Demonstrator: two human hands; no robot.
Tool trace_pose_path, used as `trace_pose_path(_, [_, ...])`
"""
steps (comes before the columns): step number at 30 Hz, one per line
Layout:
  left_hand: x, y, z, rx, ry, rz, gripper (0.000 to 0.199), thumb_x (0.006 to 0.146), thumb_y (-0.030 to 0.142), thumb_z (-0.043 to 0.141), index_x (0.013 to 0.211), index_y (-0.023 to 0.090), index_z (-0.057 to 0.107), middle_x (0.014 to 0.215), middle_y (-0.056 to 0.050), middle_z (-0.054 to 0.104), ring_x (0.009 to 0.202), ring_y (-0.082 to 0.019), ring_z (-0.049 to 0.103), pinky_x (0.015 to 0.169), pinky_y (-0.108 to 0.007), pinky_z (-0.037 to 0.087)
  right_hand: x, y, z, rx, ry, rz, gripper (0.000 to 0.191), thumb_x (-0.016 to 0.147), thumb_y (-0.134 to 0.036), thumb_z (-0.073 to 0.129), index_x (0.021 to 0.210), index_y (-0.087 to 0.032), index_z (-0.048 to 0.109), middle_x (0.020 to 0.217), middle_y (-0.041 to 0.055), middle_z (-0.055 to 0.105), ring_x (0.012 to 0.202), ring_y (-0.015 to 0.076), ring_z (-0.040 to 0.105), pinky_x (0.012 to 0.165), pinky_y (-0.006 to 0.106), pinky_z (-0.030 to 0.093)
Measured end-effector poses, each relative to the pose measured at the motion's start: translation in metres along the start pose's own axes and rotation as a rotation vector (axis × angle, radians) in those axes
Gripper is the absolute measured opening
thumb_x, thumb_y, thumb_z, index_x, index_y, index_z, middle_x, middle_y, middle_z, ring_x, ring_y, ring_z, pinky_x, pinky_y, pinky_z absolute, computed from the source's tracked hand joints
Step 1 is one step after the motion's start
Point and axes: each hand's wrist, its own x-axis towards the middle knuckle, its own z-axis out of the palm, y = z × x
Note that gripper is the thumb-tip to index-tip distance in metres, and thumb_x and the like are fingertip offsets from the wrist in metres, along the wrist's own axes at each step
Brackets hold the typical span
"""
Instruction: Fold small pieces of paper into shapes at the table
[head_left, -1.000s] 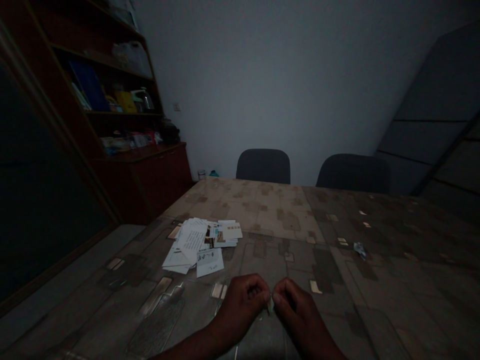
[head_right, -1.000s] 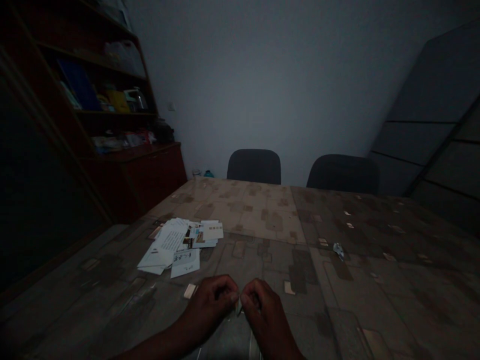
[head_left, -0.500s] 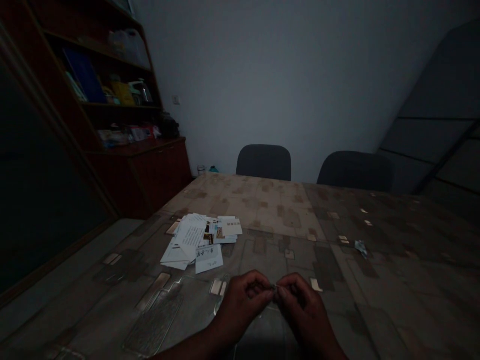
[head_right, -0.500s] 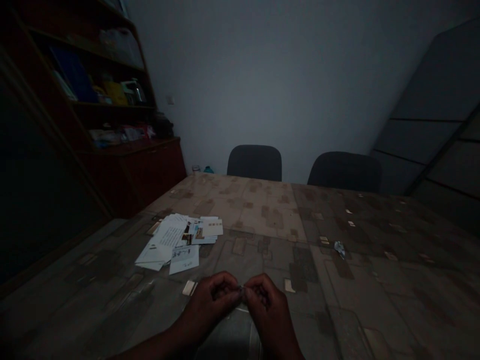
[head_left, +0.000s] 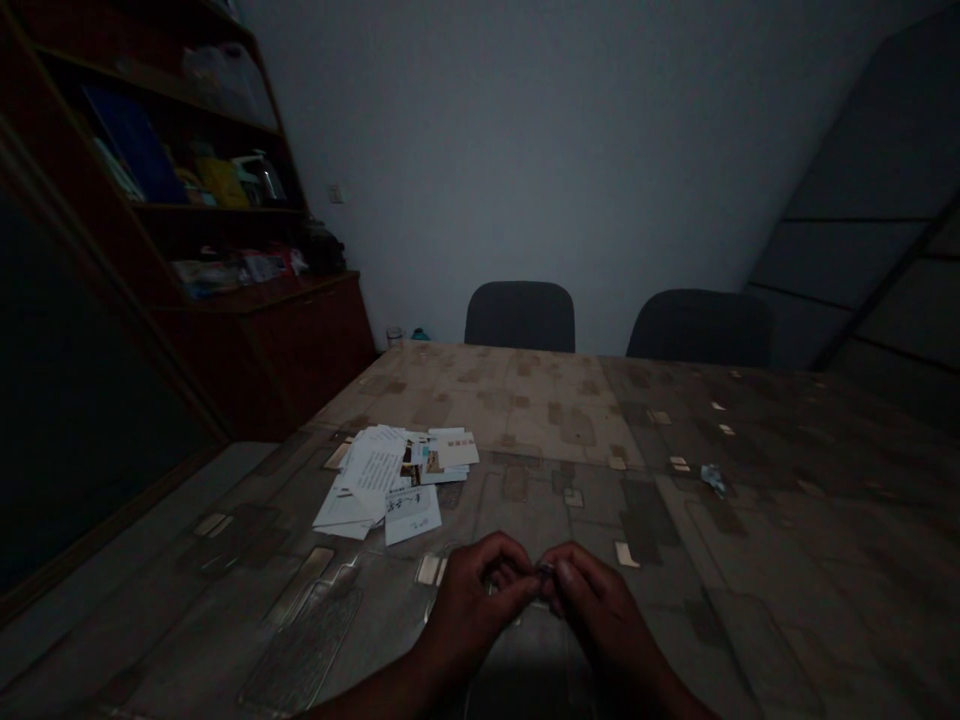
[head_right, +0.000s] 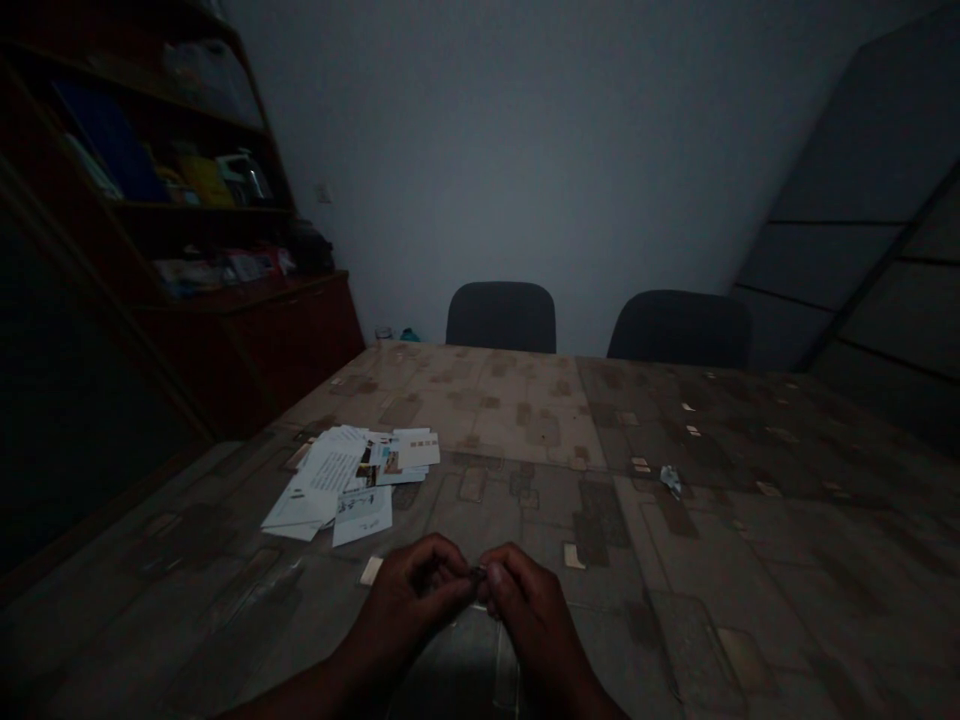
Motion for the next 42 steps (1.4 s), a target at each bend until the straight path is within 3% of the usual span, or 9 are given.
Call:
trace_pose_path(6, [0.002,-0.002,-0.002,0.061,0.006,0.016,0.005,0.073,0.019,0.067,0.07,0.016,0.065,0.062,0.001,0.062,0.061,-0.014,0.055,0.059,-0.021,0.04,0.0,0.002,-0.002,-0.02,-0.007,0.007,0.042,0.087,-0.058,0.053,0.078,-0.017,0.059,0.07,-0.001,0.052,0.067,0.0156,0.048,0.062,0.025,0.037])
trace_pose_path(13, [0.002,-0.01,-0.002,0.053,-0.032,0.028,0.001,0.072,0.016,0.067,0.071,0.016,0.066,0.062,0.002,0.06,0.061,-0.013,0.054,0.058,-0.021,0.039,0.0,0.008,-0.002,0.001,0.091,0.0,0.036,0.083,-0.054,0.06,0.083,-0.018,0.063,0.072,-0.0002,0.056,0.068,0.0165,0.05,0.063,0.026,0.038])
trace_pose_path(18, [0.0,-0.01,-0.002,-0.056,-0.107,0.018,0.013,0.079,0.027,0.064,0.074,0.016,0.065,0.059,0.002,0.059,0.056,-0.012,0.054,0.056,-0.022,0.04,0.002,0.005,-0.002,0.01,0.128,-0.004,0.036,0.08,-0.055,0.062,0.081,-0.019,0.063,0.069,-0.0006,0.056,0.065,0.0165,0.051,0.061,0.025,0.04])
trace_pose_path(24, [0.002,-0.009,0.001,-0.208,-0.127,-0.07,0.018,0.072,0.03,0.073,0.078,0.015,0.064,0.063,0.002,0.059,0.054,-0.012,0.054,0.053,-0.021,0.042,0.0,0.002,0.0,0.015,0.093,-0.031,0.035,0.085,-0.054,0.057,0.085,-0.019,0.063,0.071,-0.0005,0.057,0.066,0.016,0.051,0.062,0.025,0.041])
trace_pose_path(29, [0.0,-0.005,0.001,-0.102,-0.101,-0.04,0.013,0.073,0.026,0.071,0.08,0.015,0.068,0.061,0.001,0.061,0.055,-0.012,0.056,0.054,-0.021,0.041,-0.001,0.006,-0.001,-0.007,0.066,-0.049,0.036,0.088,-0.053,0.054,0.091,-0.019,0.064,0.071,-0.0011,0.055,0.064,0.0151,0.05,0.06,0.024,0.04])
trace_pose_path(35, [-0.002,-0.006,-0.001,0.084,-0.036,0.08,0.008,0.075,0.022,0.071,0.081,0.017,0.074,0.068,-0.002,0.065,0.061,-0.014,0.057,0.057,-0.022,0.043,-0.002,0.008,0.001,0.042,0.11,-0.031,0.033,0.08,-0.05,0.066,0.093,-0.02,0.066,0.074,0.0002,0.059,0.07,0.0171,0.056,0.066,0.026,0.045])
trace_pose_path(42, [0.0,-0.009,-0.002,0.028,-0.05,0.122,0.011,0.075,0.021,0.07,0.083,0.017,0.075,0.07,-0.002,0.065,0.059,-0.014,0.06,0.058,-0.022,0.046,-0.005,-0.005,0.003,0.07,0.141,0.039,0.037,0.074,-0.053,0.07,0.091,-0.021,0.069,0.075,0.0018,0.063,0.071,0.0195,0.059,0.066,0.029,0.048])
